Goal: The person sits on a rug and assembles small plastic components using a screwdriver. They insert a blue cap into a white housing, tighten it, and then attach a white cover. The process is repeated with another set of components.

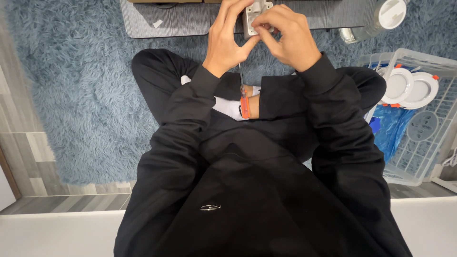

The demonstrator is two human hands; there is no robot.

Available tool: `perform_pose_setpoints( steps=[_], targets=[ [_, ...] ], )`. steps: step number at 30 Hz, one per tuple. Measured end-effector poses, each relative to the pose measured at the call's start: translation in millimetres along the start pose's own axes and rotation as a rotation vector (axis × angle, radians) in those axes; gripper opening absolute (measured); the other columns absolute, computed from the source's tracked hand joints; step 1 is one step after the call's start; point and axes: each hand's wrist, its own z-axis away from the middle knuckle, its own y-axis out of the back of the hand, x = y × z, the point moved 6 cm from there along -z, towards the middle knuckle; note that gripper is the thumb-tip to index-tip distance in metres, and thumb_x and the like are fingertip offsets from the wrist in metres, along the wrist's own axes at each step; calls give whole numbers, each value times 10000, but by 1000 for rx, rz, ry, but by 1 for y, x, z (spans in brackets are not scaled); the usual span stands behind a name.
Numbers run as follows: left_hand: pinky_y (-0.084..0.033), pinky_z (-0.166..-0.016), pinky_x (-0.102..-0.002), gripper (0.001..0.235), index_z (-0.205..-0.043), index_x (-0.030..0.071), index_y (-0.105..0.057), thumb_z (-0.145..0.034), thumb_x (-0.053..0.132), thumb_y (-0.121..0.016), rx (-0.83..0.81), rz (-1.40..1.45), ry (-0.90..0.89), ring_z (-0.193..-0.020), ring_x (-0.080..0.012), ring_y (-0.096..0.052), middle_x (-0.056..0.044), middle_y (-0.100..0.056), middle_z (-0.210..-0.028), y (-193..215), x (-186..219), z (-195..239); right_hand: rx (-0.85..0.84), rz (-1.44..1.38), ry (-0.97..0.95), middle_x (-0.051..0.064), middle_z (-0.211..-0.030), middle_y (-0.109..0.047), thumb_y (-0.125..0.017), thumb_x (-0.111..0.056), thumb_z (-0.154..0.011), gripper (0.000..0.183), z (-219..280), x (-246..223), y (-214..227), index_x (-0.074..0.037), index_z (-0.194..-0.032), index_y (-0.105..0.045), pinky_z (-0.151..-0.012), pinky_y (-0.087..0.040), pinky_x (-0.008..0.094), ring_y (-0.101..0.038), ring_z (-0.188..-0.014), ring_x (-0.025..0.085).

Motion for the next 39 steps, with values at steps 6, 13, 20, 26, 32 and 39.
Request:
perform_pose_setpoints(
  steps=[6,13,20,26,32,39],
  targets=[
    [-640,-1043,-388,768,-1445,148,-569,-813,64,-997,-7,17,9,-1214,-296,-764,-36,-630,-1418,-2,-2,-1,-20,-30,7,149,-968,-695,-829,174,-959,187,-2,5,3,87,-1120,-792,-739,-519,352,-605,-811,255],
    [-644,-1024,-369,779,-1445,157,-570,-798,48,-990,0,16,13,-1198,-275,-763,-27,-627,-1414,-1,2,-3,-36,-38,1,149,-954,-710,-848,158,-962,183,0,13,2,83,-1123,-806,-736,-520,345,-611,-805,252],
    [-643,-1014,-358,784,-1433,144,-567,-787,23,-994,-3,5,19,-1140,-259,-756,-33,-631,-1370,-1,4,-5,-28,-53,-10,139,-932,-710,-835,159,-957,164,0,16,2,86,-1103,-810,-727,-517,335,-599,-796,240],
    [-638,-1020,-363,758,-1426,126,-568,-798,9,-975,-3,12,18,-1143,-271,-748,-55,-634,-1360,-3,6,-6,-21,-60,-6,133,-934,-707,-828,151,-950,170,1,18,4,76,-1101,-805,-700,-487,337,-584,-785,238],
    [-633,-1055,-365,753,-1437,130,-572,-798,12,-954,2,31,42,-1195,-277,-738,-58,-626,-1396,-6,3,-4,-27,-44,11,137,-958,-731,-824,140,-949,168,1,15,6,70,-1101,-810,-711,-492,340,-607,-807,247],
    [-644,-1016,-338,856,-1488,187,-594,-806,224,-1109,77,-43,59,-1159,-219,-731,-18,-617,-1327,-10,1,1,103,-91,-25,191,-1056,-718,-798,207,-1014,149,5,10,17,135,-1140,-766,-755,-544,342,-648,-819,261]
  ],
)
